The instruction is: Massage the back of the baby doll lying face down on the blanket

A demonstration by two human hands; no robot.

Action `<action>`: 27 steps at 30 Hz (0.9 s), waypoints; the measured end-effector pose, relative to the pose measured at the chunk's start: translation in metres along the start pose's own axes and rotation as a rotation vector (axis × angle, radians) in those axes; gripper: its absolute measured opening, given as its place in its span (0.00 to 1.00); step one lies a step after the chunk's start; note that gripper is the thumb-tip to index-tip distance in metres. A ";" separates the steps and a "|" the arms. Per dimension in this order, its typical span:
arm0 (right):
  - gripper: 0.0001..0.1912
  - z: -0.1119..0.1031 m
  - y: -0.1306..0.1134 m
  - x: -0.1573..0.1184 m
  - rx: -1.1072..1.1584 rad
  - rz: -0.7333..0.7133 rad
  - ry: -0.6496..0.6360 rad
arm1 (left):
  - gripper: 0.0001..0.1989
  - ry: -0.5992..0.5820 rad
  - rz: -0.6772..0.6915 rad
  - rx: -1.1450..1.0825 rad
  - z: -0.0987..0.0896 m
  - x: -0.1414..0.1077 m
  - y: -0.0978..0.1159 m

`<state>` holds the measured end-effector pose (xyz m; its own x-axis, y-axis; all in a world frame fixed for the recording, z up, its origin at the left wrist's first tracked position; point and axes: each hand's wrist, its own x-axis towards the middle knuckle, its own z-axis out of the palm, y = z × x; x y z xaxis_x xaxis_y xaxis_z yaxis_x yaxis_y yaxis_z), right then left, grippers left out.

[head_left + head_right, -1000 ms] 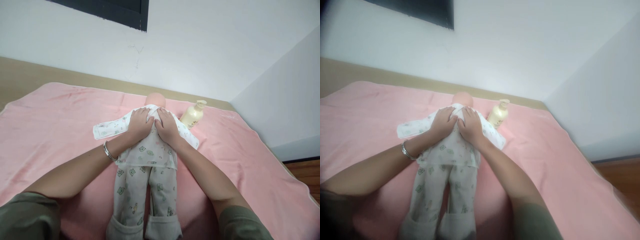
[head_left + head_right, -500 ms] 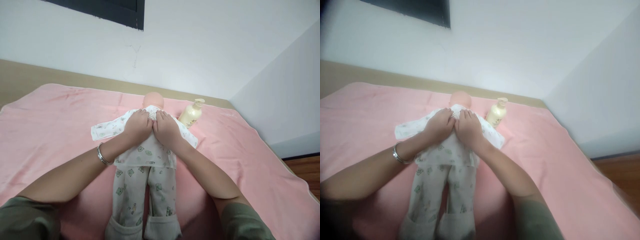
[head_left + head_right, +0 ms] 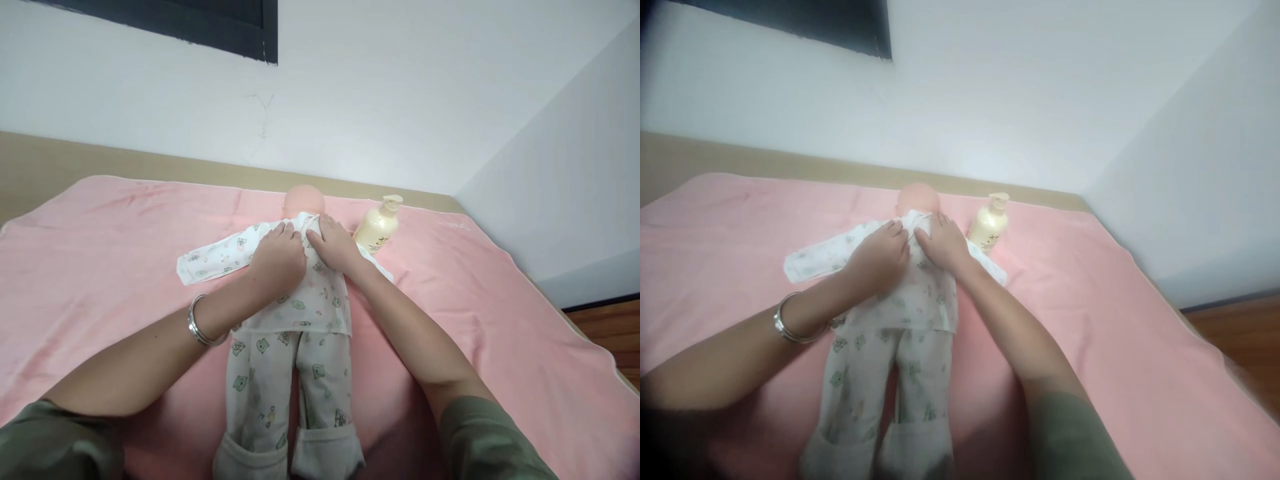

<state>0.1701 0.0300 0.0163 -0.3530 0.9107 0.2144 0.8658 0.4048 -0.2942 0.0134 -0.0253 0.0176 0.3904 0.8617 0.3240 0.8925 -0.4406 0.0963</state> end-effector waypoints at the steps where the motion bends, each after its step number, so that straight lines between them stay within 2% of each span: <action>1: 0.27 0.000 -0.001 -0.002 -0.016 -0.003 0.010 | 0.17 0.002 -0.008 -0.023 0.000 0.001 -0.001; 4: 0.27 0.005 -0.015 -0.020 -0.098 -0.051 0.084 | 0.16 -0.007 -0.082 -0.123 0.004 0.008 -0.012; 7: 0.28 0.012 -0.033 -0.041 -0.151 -0.161 0.170 | 0.15 -0.024 -0.177 -0.214 0.008 0.018 -0.025; 9: 0.29 0.014 -0.039 -0.047 -0.150 -0.191 0.168 | 0.15 -0.034 -0.231 -0.229 0.009 0.022 -0.029; 11: 0.29 0.013 -0.039 -0.044 -0.103 -0.157 0.101 | 0.16 -0.017 -0.253 -0.199 0.009 0.020 -0.026; 15: 0.31 0.006 -0.026 -0.025 0.033 -0.016 -0.019 | 0.15 0.058 -0.208 -0.062 0.008 0.009 -0.009; 19: 0.32 0.006 -0.018 -0.016 0.036 -0.016 -0.006 | 0.13 0.127 -0.092 -0.021 0.010 0.000 0.000; 21: 0.31 0.007 -0.019 -0.017 0.011 -0.030 0.015 | 0.13 0.144 -0.088 -0.053 0.011 0.001 -0.001; 23: 0.30 0.009 -0.021 -0.021 -0.025 -0.047 0.044 | 0.13 0.115 -0.132 -0.109 0.009 0.005 -0.006; 27: 0.26 0.013 -0.030 -0.038 -0.133 -0.153 0.154 | 0.11 -0.014 -0.198 -0.185 0.004 0.017 -0.017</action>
<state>0.1528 -0.0155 0.0048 -0.4344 0.8124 0.3890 0.8491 0.5134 -0.1240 0.0058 -0.0020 0.0180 0.2163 0.9385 0.2692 0.8960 -0.3003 0.3271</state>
